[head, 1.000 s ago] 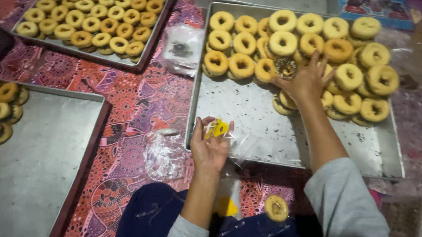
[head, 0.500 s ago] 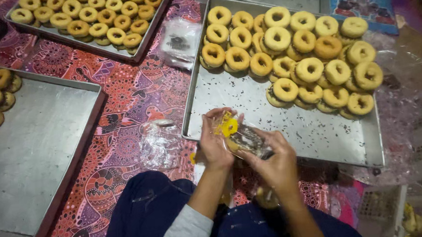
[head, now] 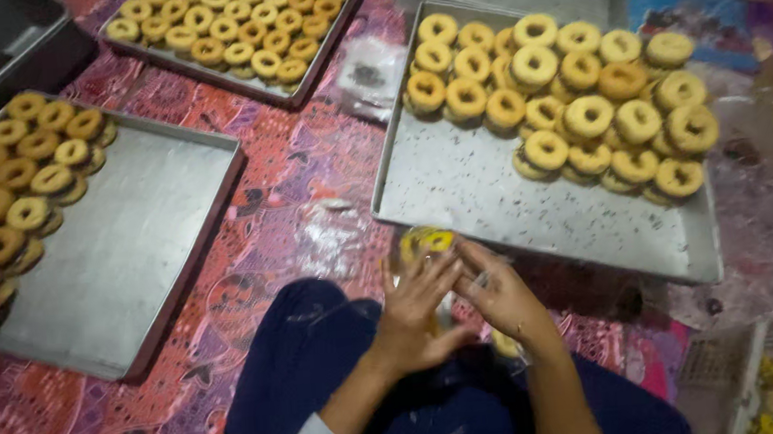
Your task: The person sits on a patterned floor mat and repeatedly picks doughnuts from a metal tray, places them into small clear plastic bags, and sets the filled bags into a white plastic basket. Another person is visible in the background handling doughnuts on a separate tray.
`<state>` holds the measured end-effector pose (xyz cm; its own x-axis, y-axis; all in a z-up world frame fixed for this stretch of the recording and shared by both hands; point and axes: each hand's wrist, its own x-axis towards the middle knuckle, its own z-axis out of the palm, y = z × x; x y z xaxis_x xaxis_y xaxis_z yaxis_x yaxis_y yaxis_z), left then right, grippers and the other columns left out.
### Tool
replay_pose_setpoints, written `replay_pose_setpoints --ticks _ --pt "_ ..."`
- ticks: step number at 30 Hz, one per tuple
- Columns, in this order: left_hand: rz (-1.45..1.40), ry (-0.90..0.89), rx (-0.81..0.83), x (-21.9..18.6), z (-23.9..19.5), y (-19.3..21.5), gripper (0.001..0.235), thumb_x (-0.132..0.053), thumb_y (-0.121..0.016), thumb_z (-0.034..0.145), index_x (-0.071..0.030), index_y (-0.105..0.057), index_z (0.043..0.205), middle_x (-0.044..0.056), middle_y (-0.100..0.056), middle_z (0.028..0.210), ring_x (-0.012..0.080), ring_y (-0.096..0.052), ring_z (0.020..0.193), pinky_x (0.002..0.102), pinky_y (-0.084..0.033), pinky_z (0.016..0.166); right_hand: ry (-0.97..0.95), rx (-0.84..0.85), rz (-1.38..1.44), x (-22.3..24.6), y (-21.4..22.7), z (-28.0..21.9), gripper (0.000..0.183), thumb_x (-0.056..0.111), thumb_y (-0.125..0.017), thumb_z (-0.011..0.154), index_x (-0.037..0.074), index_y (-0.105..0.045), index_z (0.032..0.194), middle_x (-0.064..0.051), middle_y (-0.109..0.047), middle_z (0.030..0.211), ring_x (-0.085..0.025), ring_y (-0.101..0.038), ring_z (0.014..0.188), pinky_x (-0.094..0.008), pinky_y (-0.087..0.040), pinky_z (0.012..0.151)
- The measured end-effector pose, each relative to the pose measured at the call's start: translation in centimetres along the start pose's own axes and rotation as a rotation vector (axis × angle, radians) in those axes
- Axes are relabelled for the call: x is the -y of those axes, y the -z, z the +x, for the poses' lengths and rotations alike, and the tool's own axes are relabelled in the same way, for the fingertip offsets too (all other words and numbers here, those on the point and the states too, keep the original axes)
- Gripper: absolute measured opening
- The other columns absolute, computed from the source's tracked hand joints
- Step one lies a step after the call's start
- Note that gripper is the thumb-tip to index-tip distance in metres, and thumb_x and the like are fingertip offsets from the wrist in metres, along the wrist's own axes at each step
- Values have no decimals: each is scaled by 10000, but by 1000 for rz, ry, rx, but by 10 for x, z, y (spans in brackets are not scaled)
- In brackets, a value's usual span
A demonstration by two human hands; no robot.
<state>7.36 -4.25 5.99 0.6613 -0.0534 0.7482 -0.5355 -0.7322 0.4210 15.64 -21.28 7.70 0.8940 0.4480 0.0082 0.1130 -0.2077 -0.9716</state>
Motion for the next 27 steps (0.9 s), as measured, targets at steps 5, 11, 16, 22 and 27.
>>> replay_pose_setpoints --ticks 5,11,16,22,27 --pt "-291 336 -20 3 -40 63 112 -127 -720 967 -57 -762 1044 115 -788 1042 240 -766 1064 372 -575 997 -78 248 -317 12 -50 -22 381 238 -731 883 78 -729 1230 -118 -803 986 -218 -752 850 -366 -604 767" --pt "-707 1047 -206 17 -96 91 219 -116 -630 1030 41 -775 988 117 -804 944 139 -752 881 292 -604 829 258 31 -513 58 -119 -57 145 224 -741 910 99 -809 935 -126 -758 807 -292 -743 665 -387 -575 602" --pt "-709 1067 -294 27 -106 85 169 -70 -664 973 44 -757 1055 115 -795 973 134 -742 878 275 -607 806 241 83 -513 55 -135 -56 120 220 -781 871 110 -813 905 -100 -776 808 -271 -758 689 -386 -580 612" --pt "-427 952 -158 10 -99 83 179 -59 -699 947 44 -777 1070 110 -813 950 130 -755 848 273 -606 755 537 81 -436 40 -133 -46 347 94 -691 926 47 -711 1270 -146 -748 1082 -283 -734 979 -394 -593 834" --pt "-400 867 -256 -12 -94 88 174 -36 -675 964 18 -775 1097 140 -809 1013 144 -780 869 273 -627 767 -75 44 -651 30 -111 -19 352 100 -681 905 47 -691 1254 -188 -750 1025 -320 -741 914 -415 -587 813"
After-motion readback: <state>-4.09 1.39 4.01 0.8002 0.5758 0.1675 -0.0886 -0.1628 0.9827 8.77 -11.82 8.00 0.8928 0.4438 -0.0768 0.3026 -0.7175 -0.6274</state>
